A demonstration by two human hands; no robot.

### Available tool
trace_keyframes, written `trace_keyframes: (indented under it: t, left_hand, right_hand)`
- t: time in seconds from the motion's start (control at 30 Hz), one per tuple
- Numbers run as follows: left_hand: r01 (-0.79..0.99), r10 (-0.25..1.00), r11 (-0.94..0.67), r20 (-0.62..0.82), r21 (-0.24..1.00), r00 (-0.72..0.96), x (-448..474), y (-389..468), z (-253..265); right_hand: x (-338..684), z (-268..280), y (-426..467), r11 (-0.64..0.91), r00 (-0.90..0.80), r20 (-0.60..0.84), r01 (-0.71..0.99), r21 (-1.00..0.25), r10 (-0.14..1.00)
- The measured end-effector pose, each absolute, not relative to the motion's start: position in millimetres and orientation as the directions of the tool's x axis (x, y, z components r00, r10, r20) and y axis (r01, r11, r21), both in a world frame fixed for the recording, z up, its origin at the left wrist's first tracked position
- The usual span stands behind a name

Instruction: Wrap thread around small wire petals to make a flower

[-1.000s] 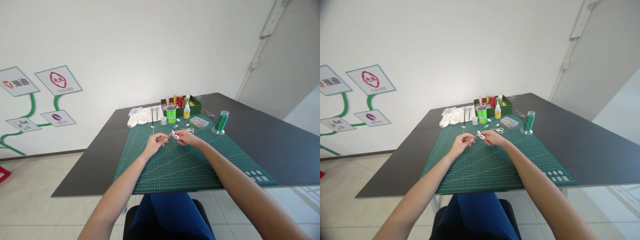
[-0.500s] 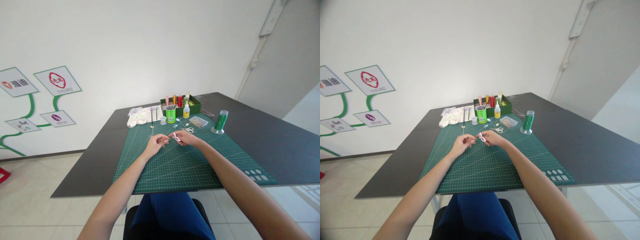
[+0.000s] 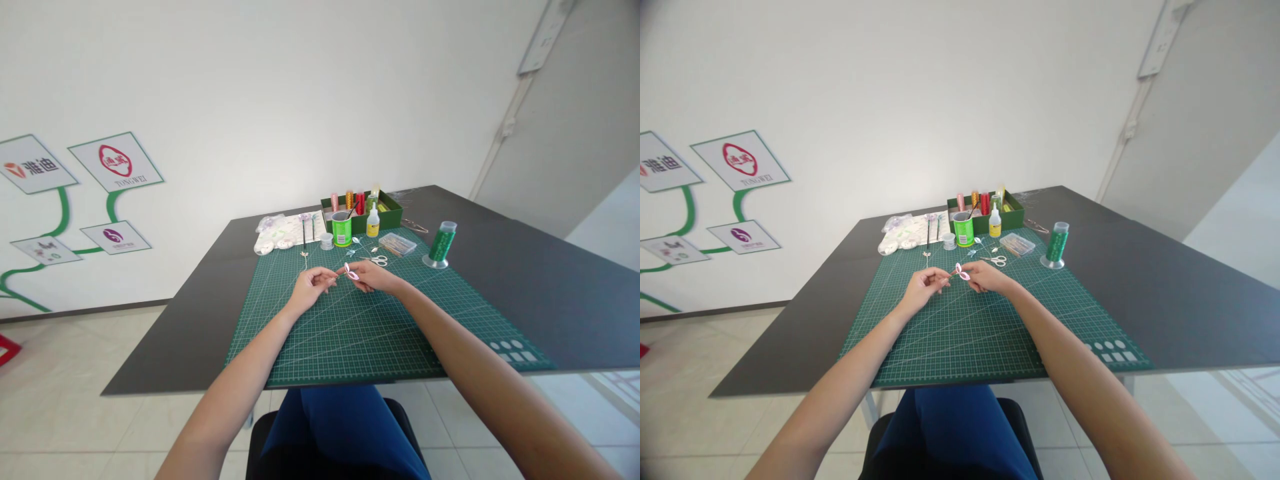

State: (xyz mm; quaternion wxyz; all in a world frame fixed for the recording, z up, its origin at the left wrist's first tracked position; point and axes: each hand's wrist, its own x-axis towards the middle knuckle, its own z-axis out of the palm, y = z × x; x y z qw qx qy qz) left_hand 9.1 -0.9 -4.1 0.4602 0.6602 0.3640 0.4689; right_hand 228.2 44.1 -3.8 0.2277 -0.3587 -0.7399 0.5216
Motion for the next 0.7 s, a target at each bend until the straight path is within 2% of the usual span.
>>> trace_keyframes:
  t: [0.47, 0.7]
  left_hand:
    - [0.008, 0.942, -0.299, 0.293, 0.954, 0.162, 5.4, 3.8, -6.0]
    - [-0.026, 0.95, -0.285, 0.286, 0.958, 0.127, 6.1, 4.7, -5.3]
  right_hand:
    - [230.1, -2.3, 44.0, 0.198, -0.646, -0.048, 0.303, -0.932, 0.762]
    - [231.6, -5.0, 46.0, 0.186, -0.645, -0.024, 0.256, -0.949, 0.764]
